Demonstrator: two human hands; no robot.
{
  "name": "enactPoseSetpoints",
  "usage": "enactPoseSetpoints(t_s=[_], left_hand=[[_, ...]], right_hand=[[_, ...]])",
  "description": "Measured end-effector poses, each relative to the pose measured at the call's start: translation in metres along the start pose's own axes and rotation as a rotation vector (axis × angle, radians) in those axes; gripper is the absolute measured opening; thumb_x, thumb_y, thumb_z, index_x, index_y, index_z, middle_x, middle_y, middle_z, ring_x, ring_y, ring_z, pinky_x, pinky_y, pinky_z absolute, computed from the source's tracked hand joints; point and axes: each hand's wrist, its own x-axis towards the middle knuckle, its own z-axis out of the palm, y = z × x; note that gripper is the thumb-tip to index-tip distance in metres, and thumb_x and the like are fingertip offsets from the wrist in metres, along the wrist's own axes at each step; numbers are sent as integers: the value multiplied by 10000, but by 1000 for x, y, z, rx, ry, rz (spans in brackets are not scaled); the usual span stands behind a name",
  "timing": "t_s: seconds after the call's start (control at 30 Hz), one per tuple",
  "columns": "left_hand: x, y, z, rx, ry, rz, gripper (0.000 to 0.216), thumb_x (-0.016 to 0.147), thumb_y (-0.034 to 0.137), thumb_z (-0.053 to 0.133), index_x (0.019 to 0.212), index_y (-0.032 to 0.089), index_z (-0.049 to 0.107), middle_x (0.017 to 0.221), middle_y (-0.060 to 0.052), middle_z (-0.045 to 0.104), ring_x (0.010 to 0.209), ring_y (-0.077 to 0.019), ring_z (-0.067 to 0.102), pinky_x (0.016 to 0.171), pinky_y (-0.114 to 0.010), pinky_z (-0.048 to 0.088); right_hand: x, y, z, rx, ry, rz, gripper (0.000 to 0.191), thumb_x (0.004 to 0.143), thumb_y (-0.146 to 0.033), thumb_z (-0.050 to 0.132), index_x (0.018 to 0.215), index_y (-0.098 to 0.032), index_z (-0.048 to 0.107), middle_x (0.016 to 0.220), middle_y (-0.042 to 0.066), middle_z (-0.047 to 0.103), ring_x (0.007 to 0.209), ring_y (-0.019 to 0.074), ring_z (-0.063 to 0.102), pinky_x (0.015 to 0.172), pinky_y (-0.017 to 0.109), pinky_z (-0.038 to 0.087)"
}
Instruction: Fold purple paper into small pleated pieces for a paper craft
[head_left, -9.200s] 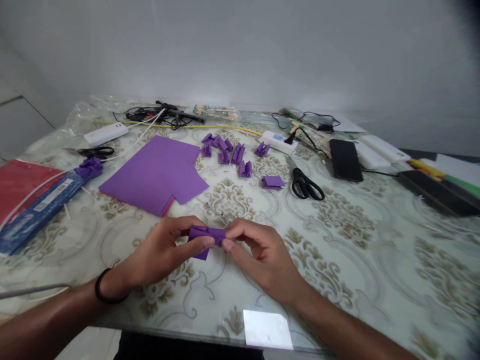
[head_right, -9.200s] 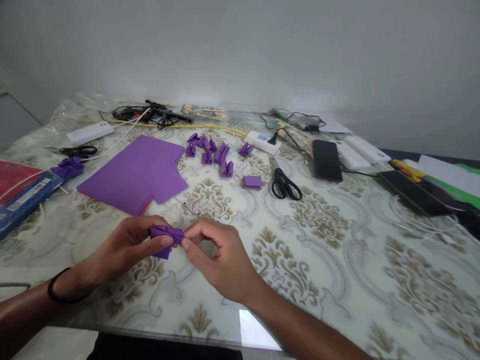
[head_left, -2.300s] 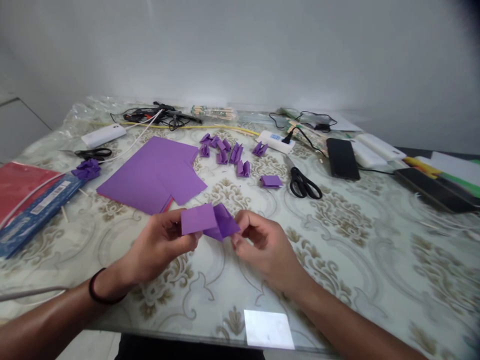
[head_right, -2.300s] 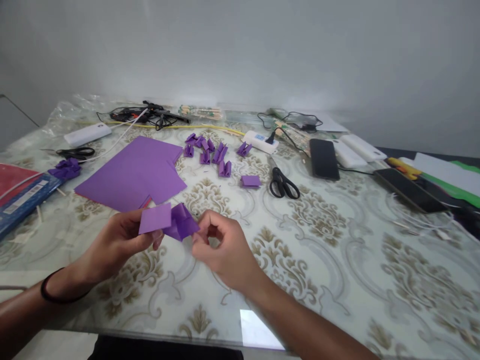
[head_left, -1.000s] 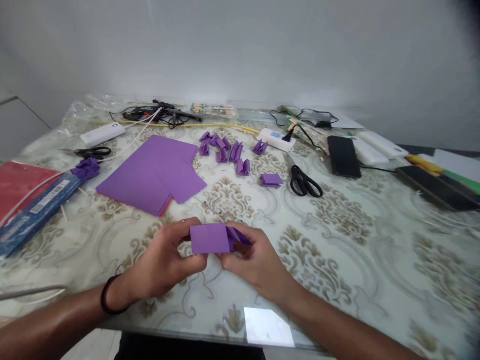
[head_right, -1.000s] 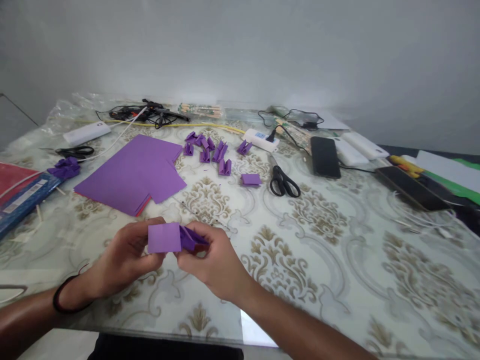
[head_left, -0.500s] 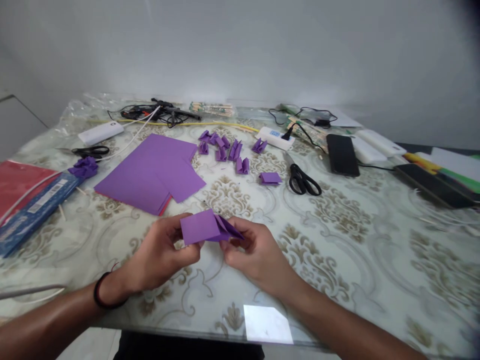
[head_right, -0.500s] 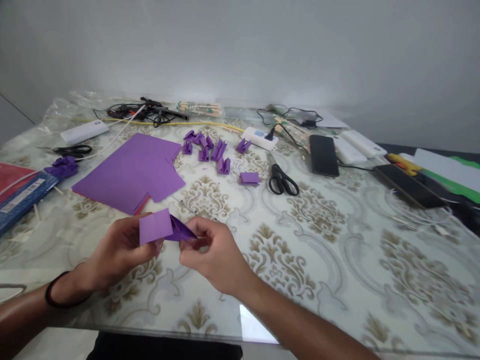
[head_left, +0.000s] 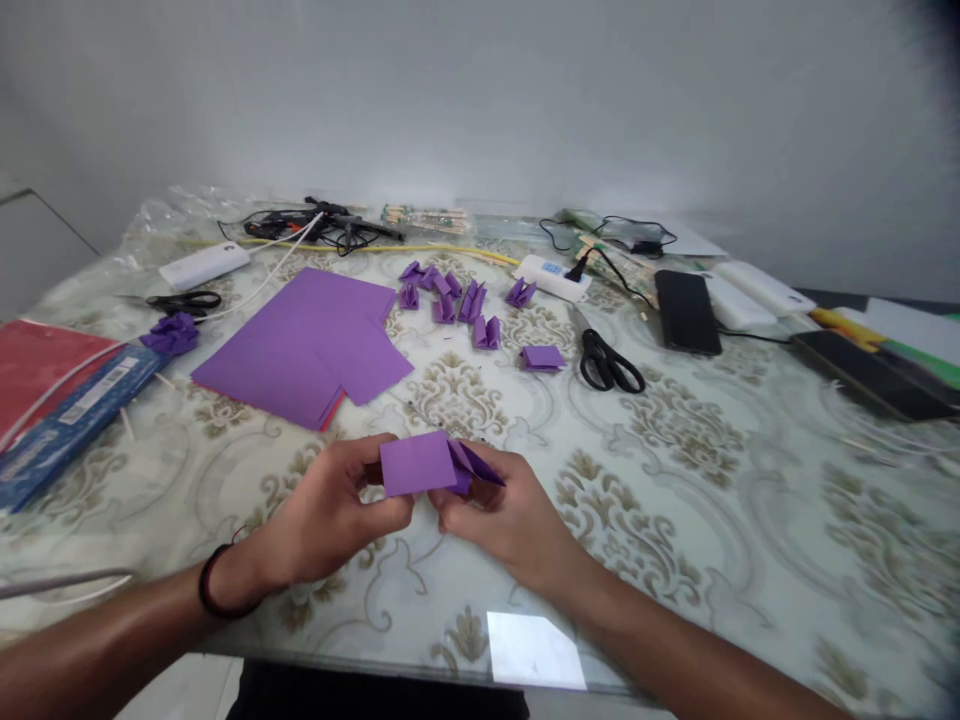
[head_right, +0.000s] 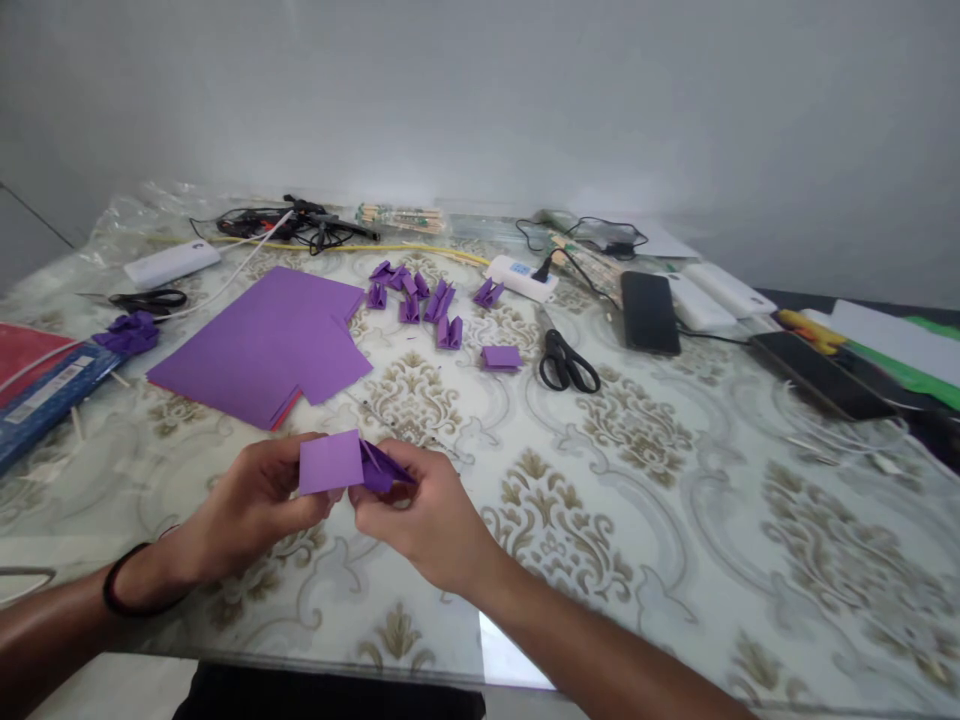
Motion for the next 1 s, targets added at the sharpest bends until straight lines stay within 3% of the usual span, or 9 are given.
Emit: enactPoseSetpoints(t_s=[0.37,0.63,0.83,1.0], left_hand=[[-1,5,-3,6,81,-8,96,746,126,630,816,171,677,665,55,546,591,-100,434,539,-197,378],[1,6,-5,-38,98,23,43,748,146,624,738,186,632,652,37,608,588,-123,511,554,-220,420],[2,5,-5,-55,36,43,84,768,110,612,759,189,637,670,53,610,599,-110,511,586,-214,434],[-1,2,-2,-1,-53,-2,130,780,94,619,850,185,680,710,49,604,634,-108,497,581,-195,417]], right_hand=[[-2,-1,-4,61,33,-3,119,694,-159,685,724,-218,587,676,-54,525,635,132,477,602,264,391],[2,1,-10,52,47,-64,111,732,-205,722,735,-224,613,673,-48,552,615,141,526,600,284,420],[2,0,-11,86,-78,-14,140,760,-246,749,784,-216,615,709,-37,570,633,142,538,619,286,441],[0,-1,-5,28,-63,35,126,768,-255,739,777,-208,623,685,-41,525,615,131,481,589,273,399]])
